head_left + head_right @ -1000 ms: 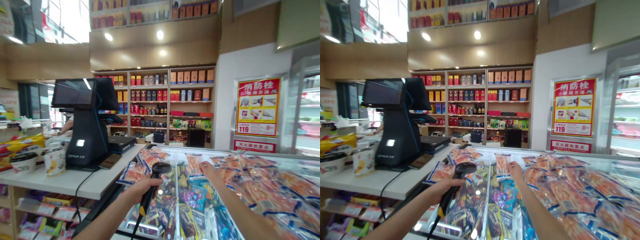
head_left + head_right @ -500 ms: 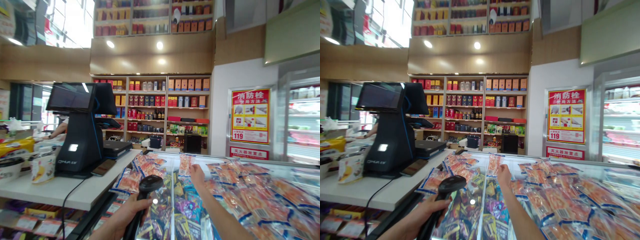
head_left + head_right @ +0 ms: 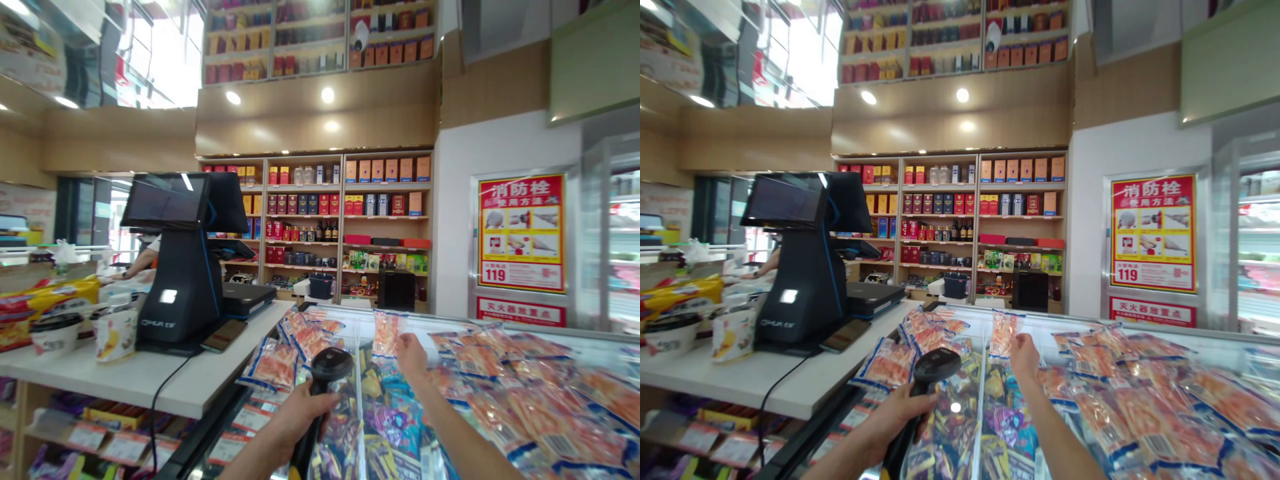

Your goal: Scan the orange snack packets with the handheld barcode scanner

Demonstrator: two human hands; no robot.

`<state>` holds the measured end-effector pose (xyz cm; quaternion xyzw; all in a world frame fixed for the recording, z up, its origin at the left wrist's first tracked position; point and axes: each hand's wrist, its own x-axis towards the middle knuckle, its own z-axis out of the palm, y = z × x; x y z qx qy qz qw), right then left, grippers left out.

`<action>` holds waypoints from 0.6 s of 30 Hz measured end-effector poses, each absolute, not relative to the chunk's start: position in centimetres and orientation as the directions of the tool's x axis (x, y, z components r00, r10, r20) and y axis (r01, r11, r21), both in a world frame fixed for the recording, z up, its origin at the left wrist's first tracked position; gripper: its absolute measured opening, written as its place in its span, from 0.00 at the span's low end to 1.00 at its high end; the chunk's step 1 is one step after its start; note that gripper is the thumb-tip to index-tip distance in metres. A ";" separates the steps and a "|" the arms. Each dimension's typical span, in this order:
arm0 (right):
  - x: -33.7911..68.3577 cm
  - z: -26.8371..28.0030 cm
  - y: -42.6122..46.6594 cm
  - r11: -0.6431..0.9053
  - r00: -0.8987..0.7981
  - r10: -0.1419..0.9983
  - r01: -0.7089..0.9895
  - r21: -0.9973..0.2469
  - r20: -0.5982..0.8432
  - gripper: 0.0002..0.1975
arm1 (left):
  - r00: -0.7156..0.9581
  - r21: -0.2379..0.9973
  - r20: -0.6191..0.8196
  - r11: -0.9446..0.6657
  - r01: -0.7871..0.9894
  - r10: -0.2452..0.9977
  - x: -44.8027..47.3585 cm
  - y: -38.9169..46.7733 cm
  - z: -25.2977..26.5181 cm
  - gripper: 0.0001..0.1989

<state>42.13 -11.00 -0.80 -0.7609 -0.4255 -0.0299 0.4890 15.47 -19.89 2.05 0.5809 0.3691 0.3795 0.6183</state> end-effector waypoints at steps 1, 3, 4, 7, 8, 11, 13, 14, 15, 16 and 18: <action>42.2 -0.8 -10.9 -0.164 0.638 0.620 0.674 -0.720 0.456 0.12 | 0.444 0.998 -0.020 0.041 -0.038 0.896 15.3 -19.9 2.0 0.11; 42.4 -0.8 -10.8 -0.172 0.642 0.620 0.672 -0.720 0.451 0.11 | 0.453 0.998 -0.024 0.046 -0.037 0.891 15.1 -20.1 2.0 0.11; 42.4 -0.7 -10.7 -0.173 0.642 0.619 0.673 -0.719 0.452 0.11 | 0.460 0.998 -0.023 0.046 -0.039 0.888 15.0 -20.2 2.1 0.11; 42.2 -0.6 -10.6 -0.162 0.643 0.614 0.669 -0.725 0.457 0.12 | 0.494 0.997 -0.022 0.054 -0.052 0.869 15.2 -20.7 2.6 0.11; 42.1 -0.5 -10.7 -0.158 0.646 0.611 0.666 -0.729 0.458 0.12 | 0.508 0.997 -0.026 0.061 -0.052 0.861 15.4 -20.9 2.8 0.11; 41.7 -0.4 -10.8 -0.144 0.648 0.604 0.661 -0.736 0.464 0.12 | 0.536 0.996 -0.037 0.072 -0.045 0.844 15.8 -21.2 3.3 0.11; 41.5 -0.3 -10.9 -0.127 0.643 0.605 0.660 -0.741 0.469 0.13 | 0.532 0.997 -0.025 0.064 -0.054 0.846 15.9 -21.2 3.5 0.11; 41.5 -0.3 -10.9 -0.117 0.640 0.605 0.660 -0.742 0.473 0.13 | 0.526 0.996 -0.022 0.062 -0.059 0.850 15.8 -21.3 3.5 0.11; 41.6 -0.3 -10.9 -0.109 0.636 0.606 0.661 -0.743 0.478 0.14 | 0.522 0.996 -0.021 0.062 -0.062 0.853 15.6 -21.3 3.5 0.11; 41.6 -0.4 -10.9 -0.100 0.632 0.606 0.663 -0.742 0.484 0.14 | 0.517 0.996 -0.023 0.064 -0.062 0.856 15.4 -21.3 3.6 0.10; 41.8 -0.4 -10.6 -0.084 0.620 0.607 0.672 -0.735 0.497 0.14 | 0.509 0.996 -0.034 0.073 -0.057 0.860 15.0 -21.4 3.7 0.11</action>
